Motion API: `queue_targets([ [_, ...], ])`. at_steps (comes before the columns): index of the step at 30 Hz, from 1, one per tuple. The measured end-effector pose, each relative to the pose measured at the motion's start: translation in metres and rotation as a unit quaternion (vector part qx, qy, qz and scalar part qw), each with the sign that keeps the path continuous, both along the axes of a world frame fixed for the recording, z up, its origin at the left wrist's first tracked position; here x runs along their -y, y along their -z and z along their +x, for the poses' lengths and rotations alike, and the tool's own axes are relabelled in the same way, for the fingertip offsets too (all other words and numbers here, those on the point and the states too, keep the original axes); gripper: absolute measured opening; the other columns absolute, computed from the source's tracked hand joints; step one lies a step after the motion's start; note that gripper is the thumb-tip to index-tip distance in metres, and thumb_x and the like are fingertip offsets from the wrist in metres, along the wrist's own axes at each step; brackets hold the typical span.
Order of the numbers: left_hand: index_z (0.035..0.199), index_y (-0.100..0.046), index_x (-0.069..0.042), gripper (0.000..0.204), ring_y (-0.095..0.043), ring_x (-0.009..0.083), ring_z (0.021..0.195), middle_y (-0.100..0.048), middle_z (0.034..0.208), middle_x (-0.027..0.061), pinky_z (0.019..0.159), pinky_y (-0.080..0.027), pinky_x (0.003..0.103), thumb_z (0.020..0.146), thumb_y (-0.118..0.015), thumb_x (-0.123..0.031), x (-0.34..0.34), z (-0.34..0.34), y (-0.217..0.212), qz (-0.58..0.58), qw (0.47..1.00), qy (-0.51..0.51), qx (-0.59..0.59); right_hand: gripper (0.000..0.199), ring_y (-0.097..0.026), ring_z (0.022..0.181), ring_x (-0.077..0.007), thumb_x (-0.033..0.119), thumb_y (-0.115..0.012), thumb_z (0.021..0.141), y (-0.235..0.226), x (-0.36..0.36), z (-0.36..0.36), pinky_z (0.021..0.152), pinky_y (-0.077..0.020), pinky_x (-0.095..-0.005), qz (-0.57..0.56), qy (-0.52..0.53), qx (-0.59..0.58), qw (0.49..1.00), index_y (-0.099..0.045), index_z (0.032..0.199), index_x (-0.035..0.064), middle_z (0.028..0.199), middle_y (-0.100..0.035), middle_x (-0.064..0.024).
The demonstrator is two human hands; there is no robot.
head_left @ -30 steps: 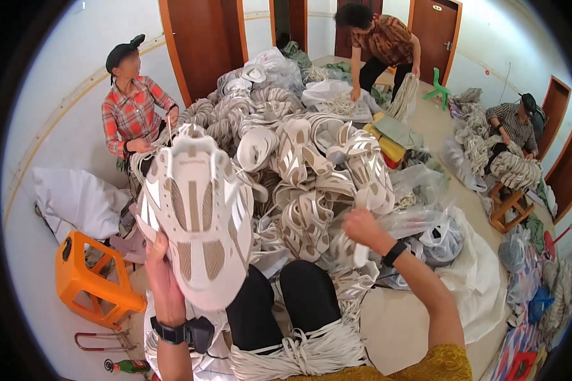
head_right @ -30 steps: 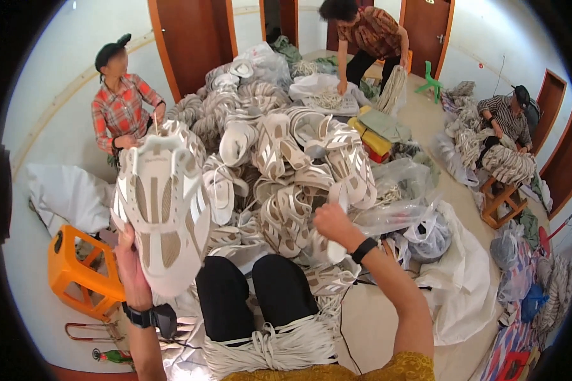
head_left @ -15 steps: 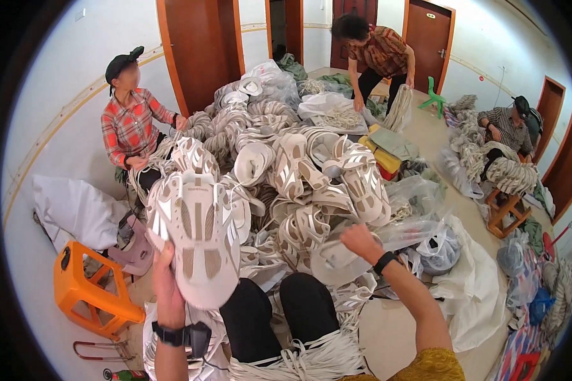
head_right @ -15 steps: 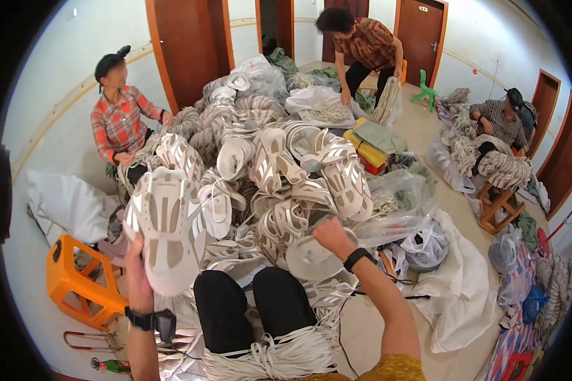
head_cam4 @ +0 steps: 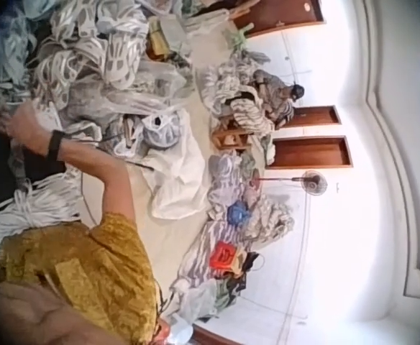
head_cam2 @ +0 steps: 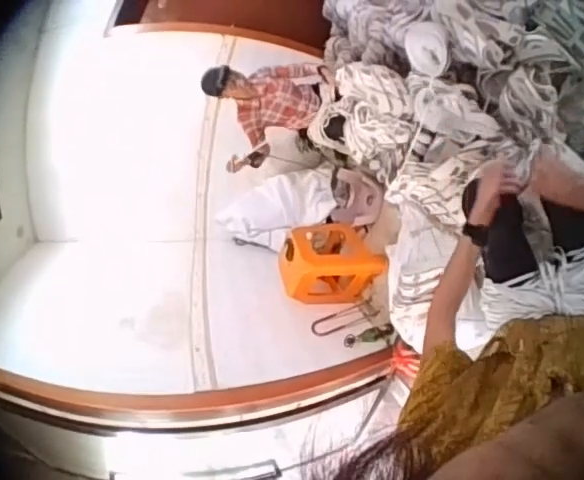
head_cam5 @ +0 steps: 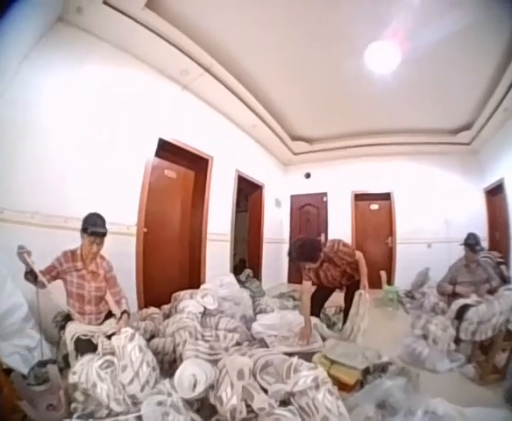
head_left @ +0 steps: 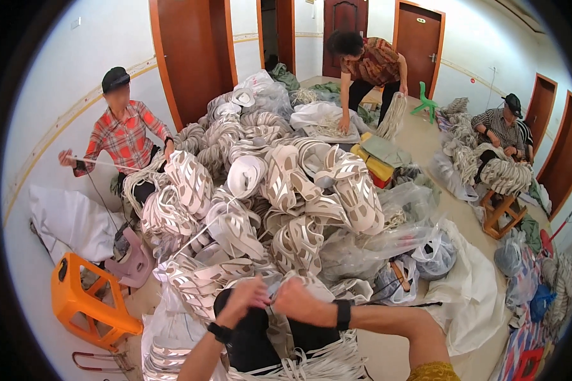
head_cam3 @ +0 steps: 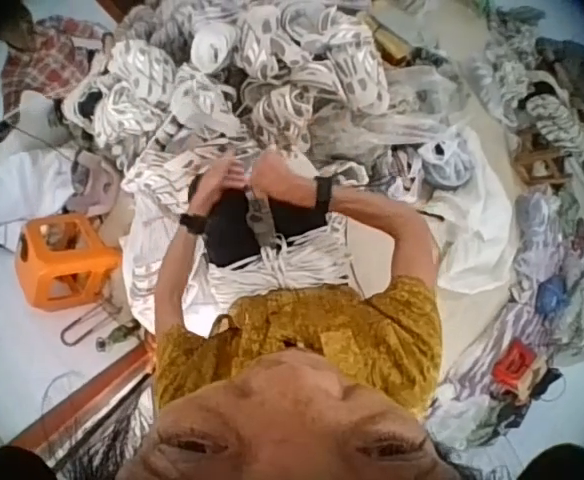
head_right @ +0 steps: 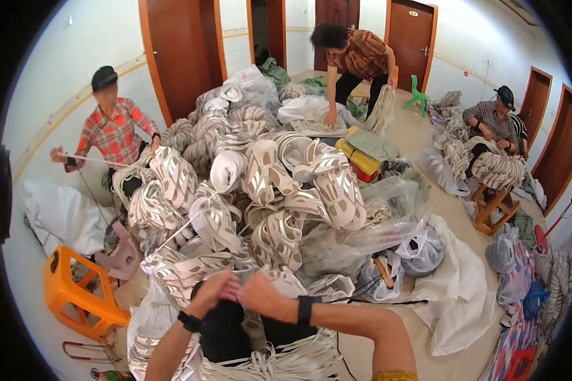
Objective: Lacing a new athletic shoe as part of a manufacturing assembly line.
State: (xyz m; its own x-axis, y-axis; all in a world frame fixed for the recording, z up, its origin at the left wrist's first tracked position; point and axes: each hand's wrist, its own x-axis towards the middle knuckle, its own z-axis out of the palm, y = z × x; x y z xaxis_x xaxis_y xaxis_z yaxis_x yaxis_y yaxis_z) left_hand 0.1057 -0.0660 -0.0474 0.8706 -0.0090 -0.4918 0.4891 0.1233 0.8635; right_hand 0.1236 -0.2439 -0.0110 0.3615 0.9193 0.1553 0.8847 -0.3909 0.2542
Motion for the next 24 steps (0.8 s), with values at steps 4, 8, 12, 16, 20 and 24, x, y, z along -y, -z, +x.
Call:
queue_targets([
  [4, 0.093, -0.055, 0.001, 0.045, -0.059, 0.0193, 0.062, -0.059, 0.083, 0.0129, 0.057, -0.05, 0.031, 0.085, -0.048, -0.043, 0.02, -0.033, 0.021, -0.151, 0.984, -0.074, -0.061, 0.012, -0.048, 0.054, -0.0168, 0.017, -0.058, 0.06, 0.002, -0.009, -0.041, 0.045, -0.0291, -0.0313, 0.02, -0.06, 0.009, 0.998, -0.059, 0.056, 0.0061, 0.056, -0.053, -0.0027],
  [8, 0.101, -0.052, -0.002, 0.037, -0.059, 0.0201, 0.068, -0.055, 0.095, 0.0121, 0.061, -0.048, 0.031, 0.082, -0.054, -0.033, 0.041, -0.058, 0.014, 0.04, 0.999, -0.032, 0.015, 0.015, -0.047, 0.054, -0.017, 0.018, -0.057, 0.06, 0.006, 0.013, -0.079, 0.044, -0.0277, -0.0315, -0.007, -0.078, 0.037, 0.996, -0.058, 0.056, 0.0042, 0.057, -0.051, -0.0035],
  [12, 0.117, -0.043, -0.003, 0.055, -0.052, 0.0314, 0.093, -0.05, 0.109, 0.0161, 0.077, -0.044, 0.039, 0.075, -0.061, -0.033, 0.056, -0.056, -0.001, 0.479, 0.84, 0.149, 0.204, 0.016, -0.048, 0.053, -0.0219, 0.016, -0.056, 0.061, 0.049, 0.019, -0.113, 0.039, -0.0299, -0.0351, 0.031, -0.064, -0.013, 0.997, -0.058, 0.056, 0.0014, 0.055, -0.049, -0.0089],
  [16, 0.117, -0.043, -0.005, 0.059, -0.04, 0.0349, 0.109, -0.042, 0.12, 0.0169, 0.085, -0.039, 0.044, 0.072, -0.063, -0.037, 0.062, -0.041, 0.001, 0.537, 0.78, 0.127, 0.295, 0.017, -0.049, 0.053, -0.0217, 0.017, -0.056, 0.061, 0.056, 0.009, -0.12, 0.039, -0.0311, -0.0323, 0.069, -0.109, -0.041, 0.991, -0.059, 0.059, 0.0, 0.055, -0.049, -0.0095],
  [20, 0.119, -0.043, -0.005, 0.06, -0.037, 0.0365, 0.114, -0.04, 0.123, 0.0209, 0.093, -0.035, 0.041, 0.071, -0.066, -0.033, 0.07, -0.027, -0.01, 0.532, 0.771, 0.172, 0.304, 0.02, -0.053, 0.054, -0.0218, 0.02, -0.056, 0.062, 0.067, 0.009, -0.117, 0.042, -0.0368, -0.0348, 0.062, -0.136, -0.043, 0.988, -0.06, 0.065, -0.0002, 0.057, -0.052, -0.0097],
  [24, 0.111, -0.048, -0.005, 0.055, -0.038, 0.0347, 0.112, -0.041, 0.12, 0.0183, 0.085, -0.042, 0.043, 0.068, -0.067, -0.035, 0.058, -0.028, -0.001, 0.539, 0.744, 0.201, 0.341, 0.025, -0.058, 0.059, -0.0276, 0.024, -0.059, 0.063, 0.02, 0.028, -0.067, 0.05, -0.044, -0.0387, 0.116, -0.024, -0.329, 0.937, -0.063, 0.079, 0.0052, 0.063, -0.058, -0.0107],
])
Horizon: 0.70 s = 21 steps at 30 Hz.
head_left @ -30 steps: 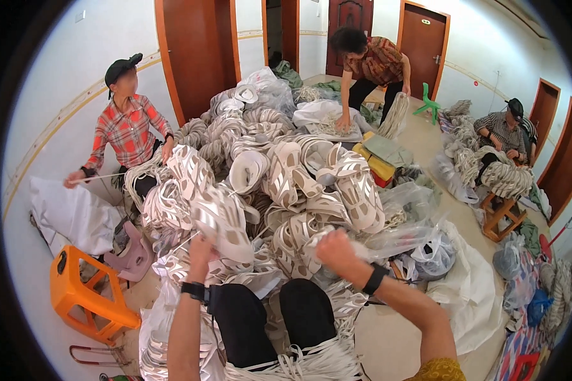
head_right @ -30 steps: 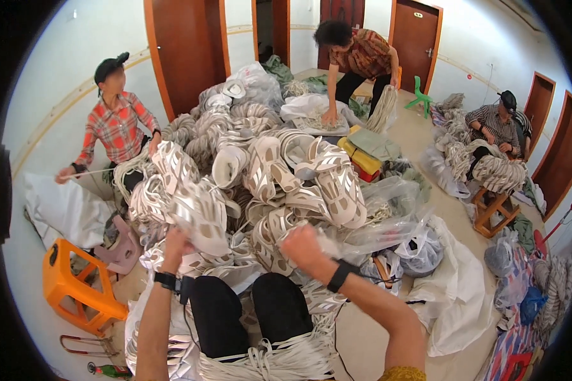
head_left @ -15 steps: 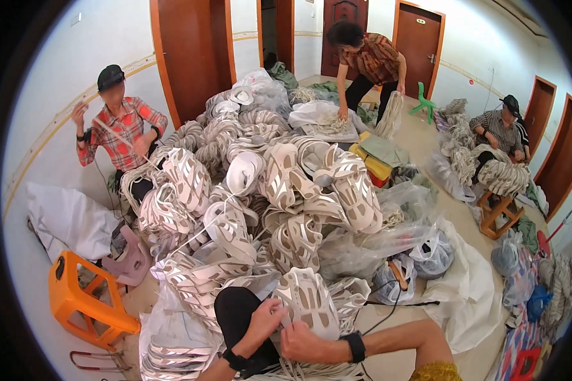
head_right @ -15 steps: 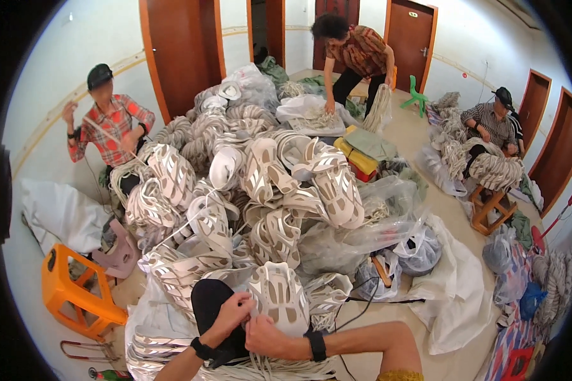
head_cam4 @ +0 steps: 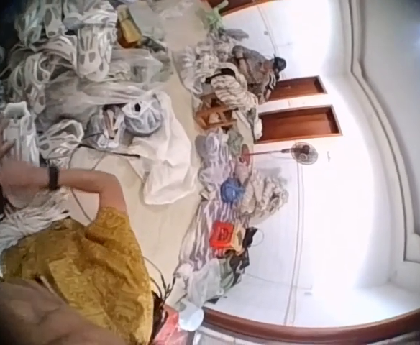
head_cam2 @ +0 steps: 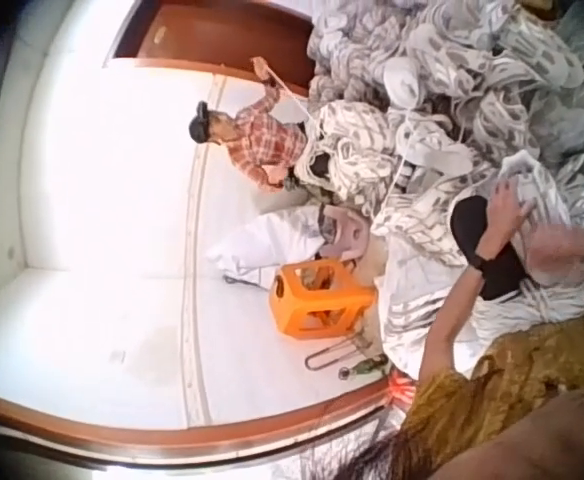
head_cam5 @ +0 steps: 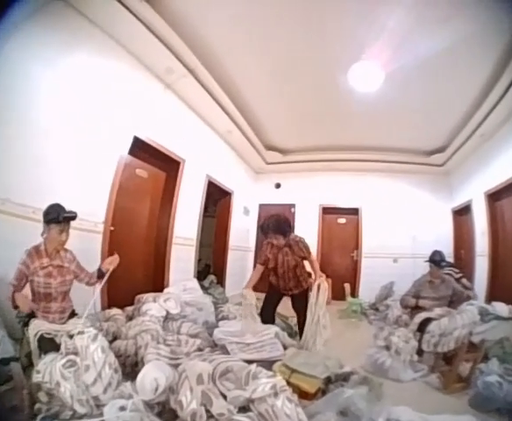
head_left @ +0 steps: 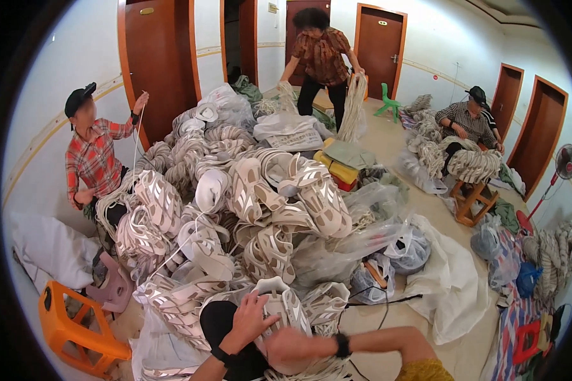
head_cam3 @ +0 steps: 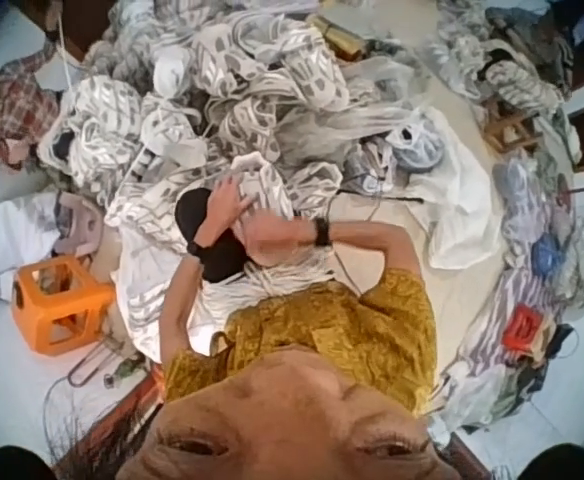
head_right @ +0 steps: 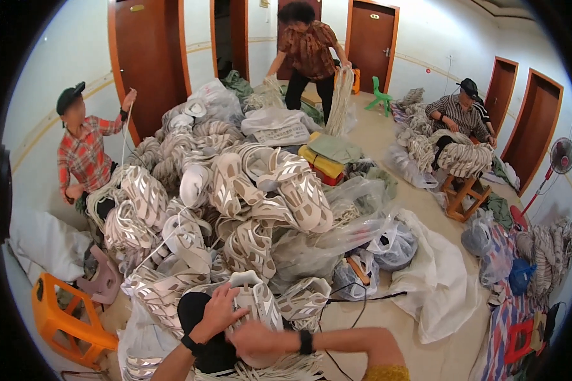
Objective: Lacing a new athletic shoe as part of a manufacturing assembly line.
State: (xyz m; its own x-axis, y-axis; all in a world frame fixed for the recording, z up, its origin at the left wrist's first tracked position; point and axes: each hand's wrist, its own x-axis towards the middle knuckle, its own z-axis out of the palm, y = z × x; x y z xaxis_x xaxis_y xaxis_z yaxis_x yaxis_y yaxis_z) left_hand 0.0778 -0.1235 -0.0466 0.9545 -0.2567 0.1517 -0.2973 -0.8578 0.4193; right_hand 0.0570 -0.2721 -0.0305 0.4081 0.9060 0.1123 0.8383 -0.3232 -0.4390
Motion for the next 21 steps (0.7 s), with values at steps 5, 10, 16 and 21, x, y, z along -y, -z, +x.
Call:
queue_targets([
  [5, 0.109, -0.05, -0.006, 0.053, -0.04, 0.0347, 0.11, -0.043, 0.117, 0.0177, 0.085, -0.042, 0.041, 0.067, -0.068, -0.034, 0.0, -0.006, -0.006, 0.02, 1.0, 0.015, -0.001, 0.054, -0.059, 0.072, -0.0329, 0.029, -0.06, 0.071, -0.101, 0.115, 0.221, 0.063, -0.0451, -0.0439, -0.031, 0.457, 0.111, 0.882, -0.046, 0.116, 0.0034, 0.074, -0.06, -0.017],
  [10, 0.11, -0.049, -0.005, 0.055, -0.042, 0.0347, 0.109, -0.043, 0.117, 0.0183, 0.087, -0.041, 0.039, 0.065, -0.07, -0.03, -0.002, -0.002, -0.007, 0.013, 1.0, -0.007, 0.003, 0.075, -0.058, 0.058, -0.0287, 0.016, -0.071, 0.062, -0.253, 0.206, 0.306, 0.059, -0.048, -0.038, 0.03, 0.57, 0.253, 0.781, -0.033, 0.126, 0.0081, 0.084, -0.06, -0.0175],
  [16, 0.115, -0.046, -0.006, 0.058, -0.042, 0.0359, 0.11, -0.04, 0.12, 0.0197, 0.089, -0.039, 0.039, 0.065, -0.07, -0.022, -0.004, -0.002, -0.014, -0.002, 1.0, -0.017, -0.012, 0.051, -0.055, 0.049, -0.0197, 0.01, -0.064, 0.069, -0.167, 0.169, 0.258, 0.046, -0.0449, -0.0282, 0.042, 0.37, 0.1, 0.923, -0.046, 0.116, 0.0052, 0.075, -0.063, -0.0075],
  [21, 0.117, -0.045, -0.006, 0.059, -0.041, 0.0364, 0.111, -0.04, 0.122, 0.0201, 0.089, -0.039, 0.039, 0.066, -0.07, -0.021, 0.004, -0.009, -0.013, -0.006, 1.0, -0.022, -0.018, 0.068, -0.057, 0.082, -0.0191, 0.014, -0.069, 0.065, 0.062, 0.119, 0.122, 0.072, -0.0453, -0.0288, 0.114, 0.157, -0.32, 0.927, -0.04, 0.127, 0.0099, 0.093, -0.058, -0.0091],
])
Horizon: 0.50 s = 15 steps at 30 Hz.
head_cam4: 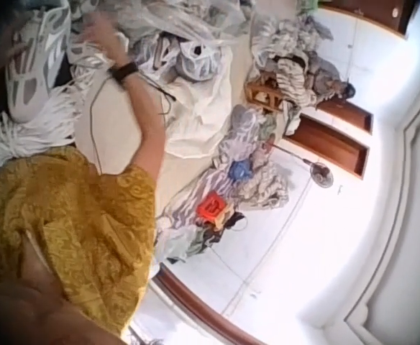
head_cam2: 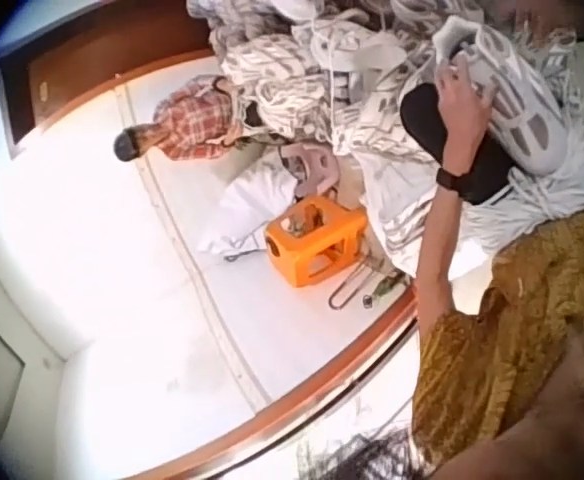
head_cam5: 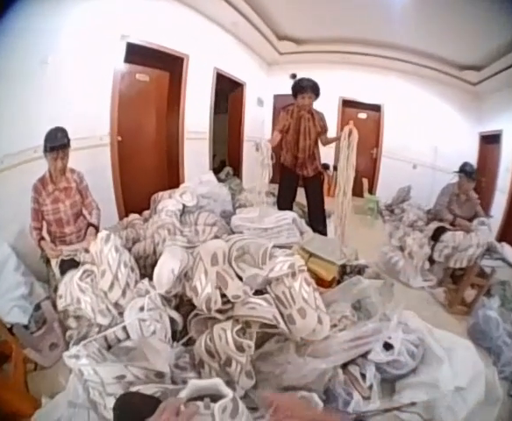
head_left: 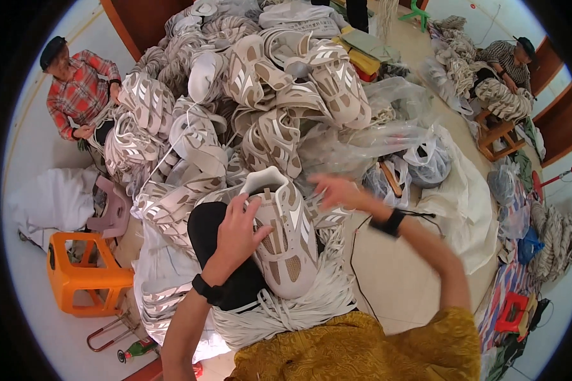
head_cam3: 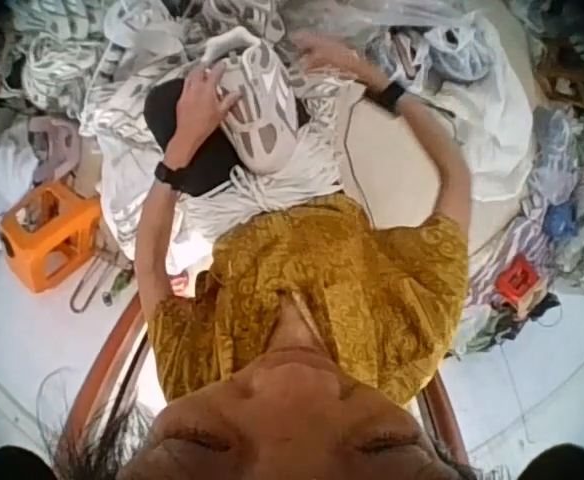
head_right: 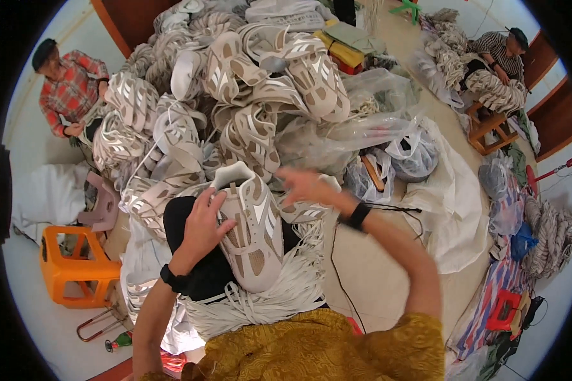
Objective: Lacing a new athletic shoe as part of a manufacturing assembly line.
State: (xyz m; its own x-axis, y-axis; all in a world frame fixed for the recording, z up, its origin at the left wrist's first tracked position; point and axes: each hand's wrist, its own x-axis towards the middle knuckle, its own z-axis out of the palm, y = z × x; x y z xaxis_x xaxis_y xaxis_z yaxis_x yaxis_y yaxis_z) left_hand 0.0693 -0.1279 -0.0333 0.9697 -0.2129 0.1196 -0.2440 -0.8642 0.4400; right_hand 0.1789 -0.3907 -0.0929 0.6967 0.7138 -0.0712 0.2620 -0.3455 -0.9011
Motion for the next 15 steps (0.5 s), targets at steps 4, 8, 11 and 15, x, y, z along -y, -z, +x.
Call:
queue_targets([
  [4, 0.117, -0.045, -0.006, 0.058, -0.042, 0.0366, 0.11, -0.04, 0.122, 0.0204, 0.089, -0.039, 0.039, 0.066, -0.07, -0.02, -0.002, -0.006, 0.001, 0.011, 1.0, -0.001, -0.017, 0.071, -0.058, 0.078, -0.0194, 0.012, -0.067, 0.067, 0.029, -0.037, -0.083, 0.072, -0.0451, -0.0289, 0.102, 0.126, -0.223, 0.961, -0.034, 0.13, 0.0097, 0.093, -0.059, -0.0123],
  [8, 0.119, -0.043, -0.004, 0.058, -0.042, 0.037, 0.108, -0.039, 0.122, 0.0205, 0.088, -0.039, 0.04, 0.069, -0.067, -0.021, 0.0, -0.004, 0.004, 0.062, 0.998, -0.028, -0.008, 0.055, -0.058, 0.077, -0.0146, 0.01, -0.065, 0.069, 0.066, -0.011, -0.105, 0.068, -0.0457, -0.0274, 0.111, 0.127, -0.178, 0.97, -0.048, 0.121, 0.0074, 0.084, -0.062, -0.0094],
  [11, 0.118, -0.043, -0.003, 0.059, -0.041, 0.0362, 0.11, -0.038, 0.121, 0.0201, 0.087, -0.04, 0.04, 0.068, -0.069, -0.022, 0.004, 0.004, 0.006, 0.076, 0.997, -0.016, -0.01, 0.04, -0.059, 0.075, -0.0144, 0.005, -0.064, 0.065, 0.141, 0.049, -0.102, 0.07, -0.0452, -0.0269, -0.052, 0.174, -0.158, 0.971, -0.058, 0.105, 0.0056, 0.08, -0.063, -0.0073],
  [15, 0.119, -0.042, -0.002, 0.056, -0.041, 0.0381, 0.109, -0.038, 0.122, 0.0224, 0.089, -0.038, 0.04, 0.07, -0.065, -0.016, 0.008, 0.009, 0.004, 0.081, 0.996, -0.021, -0.02, 0.035, -0.061, 0.074, -0.0215, 0.003, -0.063, 0.059, 0.179, 0.084, -0.088, 0.067, -0.0469, -0.032, -0.232, 0.156, 0.013, 0.96, -0.063, 0.094, 0.0081, 0.077, -0.063, -0.0076],
])
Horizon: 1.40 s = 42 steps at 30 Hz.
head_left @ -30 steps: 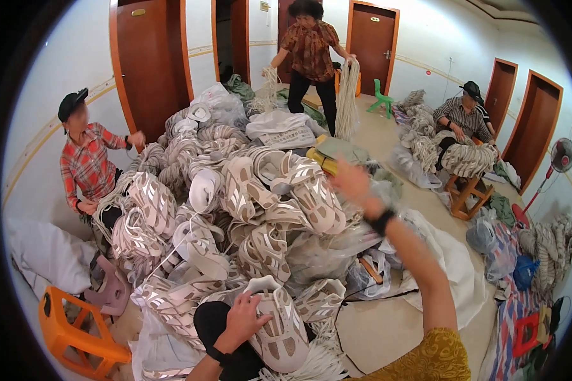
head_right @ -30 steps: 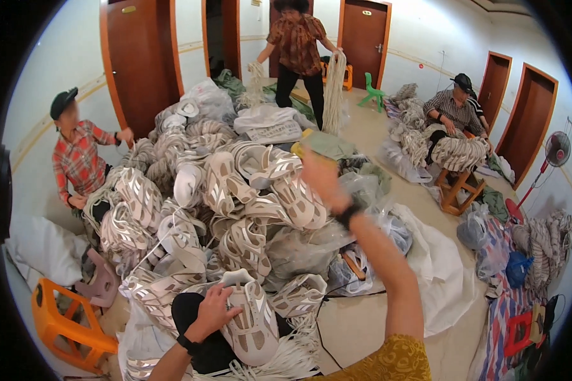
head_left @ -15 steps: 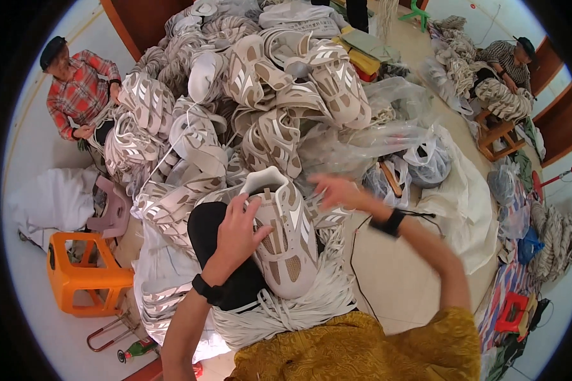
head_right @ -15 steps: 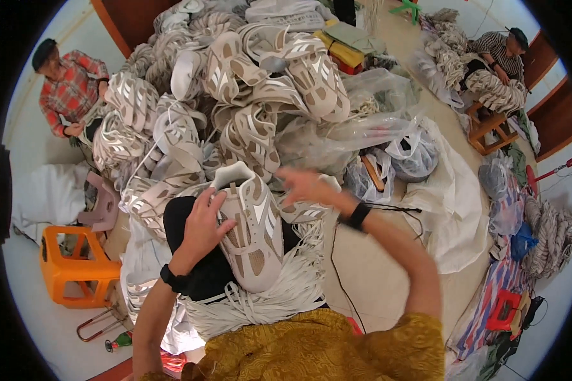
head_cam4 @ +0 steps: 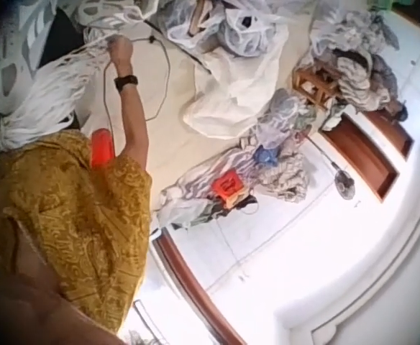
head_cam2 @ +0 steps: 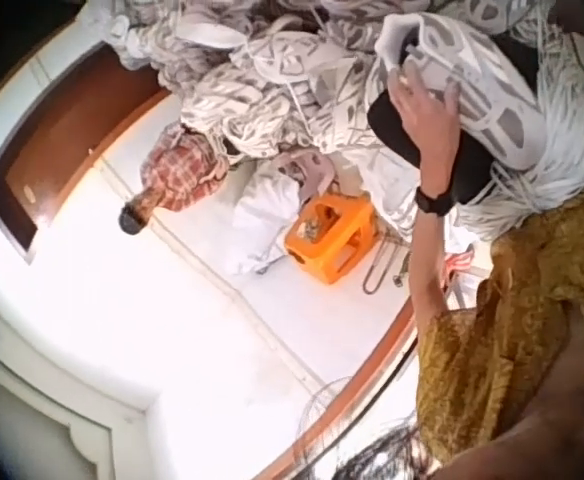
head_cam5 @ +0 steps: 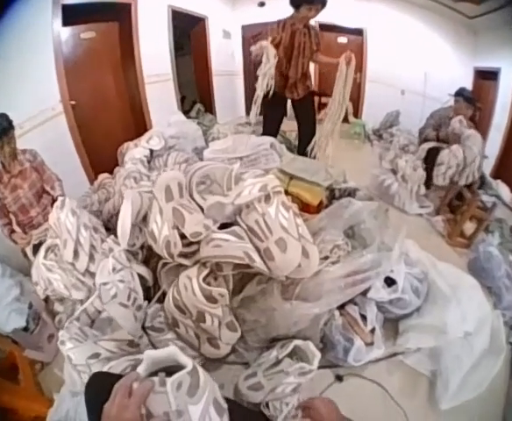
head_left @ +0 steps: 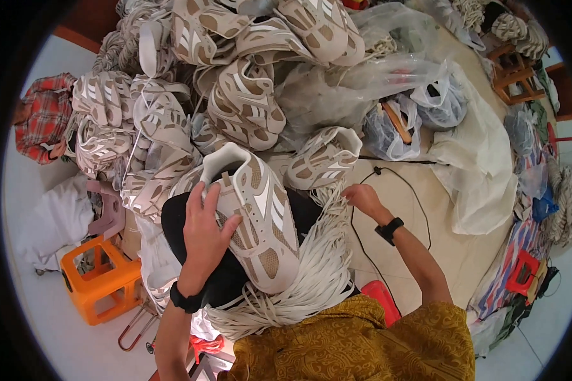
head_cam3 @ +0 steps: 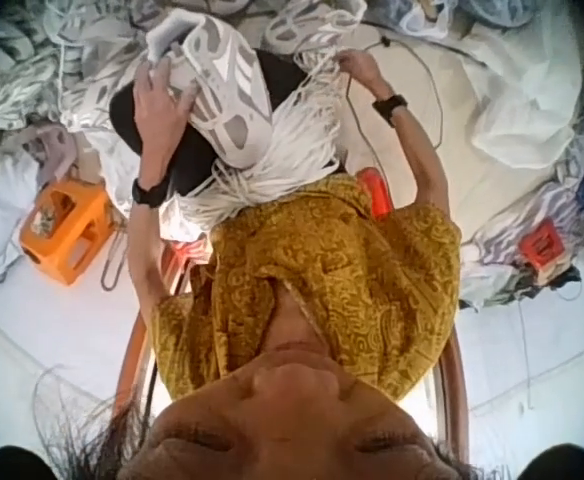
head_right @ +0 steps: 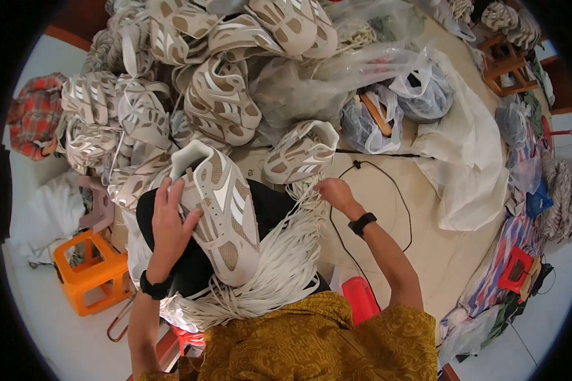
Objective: Lacing a new athletic shoe as part of a manufacturing assembly line.
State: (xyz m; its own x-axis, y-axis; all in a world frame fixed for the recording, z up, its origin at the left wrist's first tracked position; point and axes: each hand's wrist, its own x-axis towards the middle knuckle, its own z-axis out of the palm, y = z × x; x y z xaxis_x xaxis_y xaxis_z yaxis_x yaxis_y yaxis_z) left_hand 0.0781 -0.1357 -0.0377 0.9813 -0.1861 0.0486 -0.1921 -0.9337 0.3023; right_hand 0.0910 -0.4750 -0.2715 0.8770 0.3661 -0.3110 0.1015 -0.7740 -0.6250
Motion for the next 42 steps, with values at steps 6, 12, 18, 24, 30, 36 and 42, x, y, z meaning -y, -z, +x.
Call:
queue_targets([
  [6, 0.119, -0.043, -0.002, 0.053, -0.042, 0.0382, 0.109, -0.038, 0.123, 0.0218, 0.089, -0.038, 0.04, 0.071, -0.063, -0.014, -0.005, 0.004, -0.001, 0.0, 1.0, 0.005, -0.026, 0.021, -0.059, 0.073, -0.0254, 0.012, -0.063, 0.06, 0.045, -0.041, -0.013, 0.064, -0.0471, -0.0356, -0.016, -0.046, 0.007, 0.999, -0.067, 0.08, 0.0142, 0.076, -0.06, -0.0065],
  [12, 0.116, -0.045, -0.002, 0.048, -0.044, 0.0353, 0.108, -0.043, 0.12, 0.0195, 0.089, -0.039, 0.038, 0.072, -0.063, -0.011, -0.008, 0.006, -0.016, 0.002, 0.999, 0.019, -0.042, 0.011, -0.055, 0.072, -0.0261, 0.02, -0.06, 0.061, 0.014, -0.016, -0.007, 0.062, -0.0444, -0.0347, -0.087, -0.071, 0.086, 0.99, -0.061, 0.067, 0.0105, 0.074, -0.058, -0.0053],
  [18, 0.104, -0.052, -0.002, 0.038, -0.052, 0.0324, 0.099, -0.054, 0.104, 0.0167, 0.085, -0.042, 0.038, 0.071, -0.066, -0.014, 0.044, -0.012, -0.043, -0.168, 0.976, 0.137, -0.033, 0.006, -0.051, 0.055, -0.0116, 0.007, -0.055, 0.066, -0.141, 0.024, 0.03, 0.05, -0.0412, -0.0266, 0.37, 0.178, 0.02, 0.912, -0.056, 0.065, 0.0011, 0.074, -0.062, -0.0089],
  [24, 0.118, -0.039, 0.0, 0.057, -0.053, 0.0341, 0.089, -0.054, 0.098, 0.0201, 0.077, -0.044, 0.039, 0.077, -0.062, -0.032, 0.111, -0.05, -0.003, -0.251, 0.935, 0.232, -0.096, 0.007, -0.043, 0.039, -0.0091, 0.005, -0.049, 0.072, -0.329, 0.057, 0.043, 0.039, -0.0341, -0.0185, 0.562, 0.179, 0.171, 0.789, -0.054, 0.073, -0.0004, 0.07, -0.061, -0.0144],
  [30, 0.092, -0.054, -0.004, 0.028, -0.056, 0.0319, 0.058, -0.055, 0.062, 0.0171, 0.053, -0.044, 0.038, 0.085, -0.051, -0.031, 0.085, -0.091, -0.06, -0.328, 0.814, 0.225, -0.424, 0.008, -0.042, 0.042, -0.0062, 0.007, -0.051, 0.072, -0.369, 0.151, 0.086, 0.04, -0.0299, -0.018, 0.437, 0.322, 0.348, 0.764, -0.058, 0.072, 0.0021, 0.06, -0.056, -0.0034],
  [36, 0.087, -0.059, -0.005, 0.026, -0.052, 0.0092, 0.052, -0.053, 0.058, 0.0015, 0.052, -0.043, 0.025, 0.09, -0.046, -0.026, 0.014, -0.111, -0.072, -0.304, 0.852, 0.215, -0.369, 0.013, -0.053, 0.05, -0.02, 0.014, -0.052, 0.069, -0.272, 0.349, 0.091, 0.048, -0.0423, -0.0313, -0.018, 0.382, 0.446, 0.809, -0.058, 0.064, 0.0042, 0.06, -0.057, -0.0089],
  [42, 0.087, -0.059, 0.001, 0.027, -0.044, 0.0041, 0.048, -0.051, 0.059, -0.001, 0.046, -0.036, 0.017, 0.091, -0.043, -0.019, 0.037, -0.098, -0.148, -0.436, 0.819, 0.048, -0.37, 0.058, -0.048, 0.106, -0.0229, 0.02, -0.07, 0.062, -0.282, -0.004, 0.042, 0.091, -0.0359, -0.0307, 0.243, -0.15, 0.076, 0.955, -0.053, 0.116, 0.0069, 0.116, -0.052, -0.0088],
])
